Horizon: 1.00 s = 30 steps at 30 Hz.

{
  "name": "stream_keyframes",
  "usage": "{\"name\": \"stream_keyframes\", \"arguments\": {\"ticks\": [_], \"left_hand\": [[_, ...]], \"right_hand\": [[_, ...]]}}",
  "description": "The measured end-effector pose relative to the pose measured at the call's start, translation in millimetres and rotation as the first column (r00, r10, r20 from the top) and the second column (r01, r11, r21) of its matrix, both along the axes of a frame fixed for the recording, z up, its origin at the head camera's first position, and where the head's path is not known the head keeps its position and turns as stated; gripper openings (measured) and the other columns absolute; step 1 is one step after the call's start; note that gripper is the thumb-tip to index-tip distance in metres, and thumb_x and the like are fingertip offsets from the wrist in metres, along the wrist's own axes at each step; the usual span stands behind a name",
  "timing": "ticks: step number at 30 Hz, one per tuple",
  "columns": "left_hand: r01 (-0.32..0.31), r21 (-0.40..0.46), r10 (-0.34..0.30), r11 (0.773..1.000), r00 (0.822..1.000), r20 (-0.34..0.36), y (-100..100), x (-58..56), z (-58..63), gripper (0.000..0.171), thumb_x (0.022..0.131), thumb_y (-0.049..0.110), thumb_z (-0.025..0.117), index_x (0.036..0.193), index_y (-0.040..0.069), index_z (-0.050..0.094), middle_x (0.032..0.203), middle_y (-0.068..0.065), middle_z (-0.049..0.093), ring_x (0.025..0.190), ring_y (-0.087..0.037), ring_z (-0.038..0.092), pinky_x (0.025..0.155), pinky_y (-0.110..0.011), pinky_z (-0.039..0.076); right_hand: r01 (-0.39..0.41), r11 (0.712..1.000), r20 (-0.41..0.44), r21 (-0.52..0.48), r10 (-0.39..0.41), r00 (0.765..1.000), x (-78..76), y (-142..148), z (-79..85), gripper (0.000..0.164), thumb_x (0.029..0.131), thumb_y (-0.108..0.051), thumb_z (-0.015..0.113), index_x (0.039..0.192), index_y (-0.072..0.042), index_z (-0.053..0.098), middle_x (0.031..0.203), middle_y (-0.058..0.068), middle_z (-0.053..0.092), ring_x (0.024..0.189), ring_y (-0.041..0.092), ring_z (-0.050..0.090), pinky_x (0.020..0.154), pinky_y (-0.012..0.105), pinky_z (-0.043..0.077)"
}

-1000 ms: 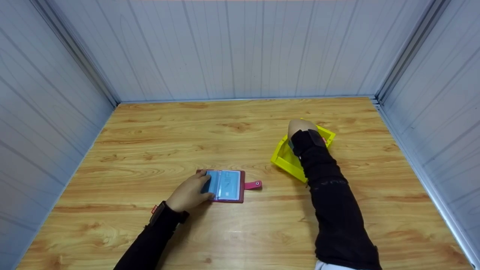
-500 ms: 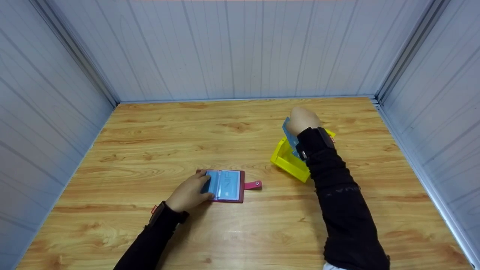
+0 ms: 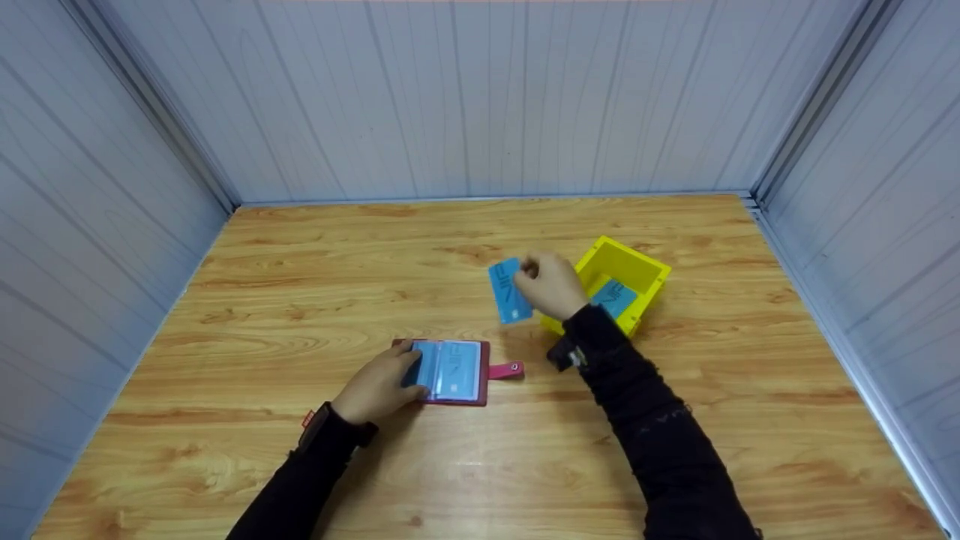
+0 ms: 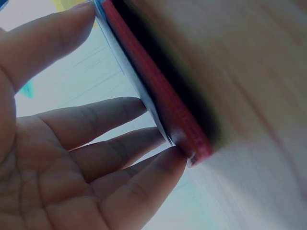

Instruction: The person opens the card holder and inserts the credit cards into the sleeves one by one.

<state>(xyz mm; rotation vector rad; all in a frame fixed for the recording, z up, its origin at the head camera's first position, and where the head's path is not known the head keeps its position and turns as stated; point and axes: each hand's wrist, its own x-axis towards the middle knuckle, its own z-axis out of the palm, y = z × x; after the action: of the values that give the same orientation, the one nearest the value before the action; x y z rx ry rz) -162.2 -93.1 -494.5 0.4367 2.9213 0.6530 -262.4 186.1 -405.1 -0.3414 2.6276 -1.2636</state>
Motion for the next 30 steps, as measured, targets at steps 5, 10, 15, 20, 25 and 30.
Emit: {"name": "stream_keyframes", "arguments": {"ticks": [5,10,15,20,25,30], "left_hand": [[0.006,0.009,-0.006,1.0,1.0,0.002,1.0,0.1,0.2,0.062,0.084,0.023,0.074,0.132,-0.01,0.054,0.143,-0.03,0.047,0.133,-0.04,0.047,0.112,-0.046,0.039],[0.012,0.009,-0.012,1.0,1.0,-0.015,1.3,-0.1,0.6,0.06,0.083,0.022,0.074,0.13,-0.01,0.056,0.142,-0.03,0.048,0.131,-0.041,0.049,0.111,-0.046,0.04],[0.008,0.014,-0.008,1.0,1.0,-0.001,2.1,0.1,-0.2,0.058,0.084,0.024,0.074,0.128,-0.009,0.057,0.142,-0.031,0.048,0.132,-0.041,0.048,0.111,-0.047,0.039],[0.003,0.012,-0.003,1.0,1.0,-0.001,2.5,0.8,-0.2,0.059,0.083,0.024,0.074,0.129,-0.01,0.057,0.141,-0.031,0.049,0.131,-0.041,0.049,0.111,-0.046,0.04],[-0.003,0.014,0.003,1.0,1.0,0.003,1.7,1.5,0.6,0.06,0.084,0.023,0.073,0.13,-0.01,0.056,0.141,-0.03,0.049,0.131,-0.04,0.049,0.111,-0.046,0.04],[-0.011,0.005,0.011,1.0,1.0,0.005,0.7,2.0,0.4,0.059,0.084,0.024,0.074,0.129,-0.01,0.056,0.142,-0.03,0.047,0.132,-0.041,0.048,0.111,-0.047,0.04]], "right_hand": [[-0.023,0.994,0.063,-0.105,0.029,0.998,13.3,-13.6,-36.1,0.02,0.098,-0.013,0.05,0.108,0.003,0.058,0.095,0.011,0.059,0.072,0.015,0.057,0.064,0.031,0.057],[-0.06,0.988,0.108,-0.139,0.075,0.991,24.5,-22.0,-65.7,0.016,0.097,-0.01,0.053,0.103,0.003,0.059,0.089,0.005,0.058,0.071,0.012,0.053,0.059,0.022,0.048],[-0.041,0.986,0.247,-0.162,0.081,0.966,30.2,-19.7,-83.1,0.015,0.098,-0.012,0.05,0.104,0.0,0.056,0.08,0.002,0.055,0.062,0.013,0.054,0.053,0.025,0.045],[0.004,0.979,0.337,-0.203,0.066,0.939,31.9,-14.6,-92.4,0.011,0.098,-0.013,0.047,0.101,-0.003,0.05,0.077,0.001,0.05,0.061,0.013,0.055,0.054,0.027,0.047],[0.039,0.979,0.347,-0.2,0.033,0.937,30.3,-13.2,-96.7,0.008,0.098,-0.015,0.048,0.099,-0.007,0.049,0.08,0.0,0.046,0.067,0.013,0.053,0.06,0.025,0.048],[0.076,0.977,0.362,-0.197,0.001,0.932,29.6,-14.7,-100.9,0.008,0.098,-0.015,0.048,0.101,-0.008,0.05,0.086,0.001,0.048,0.07,0.013,0.053,0.063,0.025,0.049]]}}
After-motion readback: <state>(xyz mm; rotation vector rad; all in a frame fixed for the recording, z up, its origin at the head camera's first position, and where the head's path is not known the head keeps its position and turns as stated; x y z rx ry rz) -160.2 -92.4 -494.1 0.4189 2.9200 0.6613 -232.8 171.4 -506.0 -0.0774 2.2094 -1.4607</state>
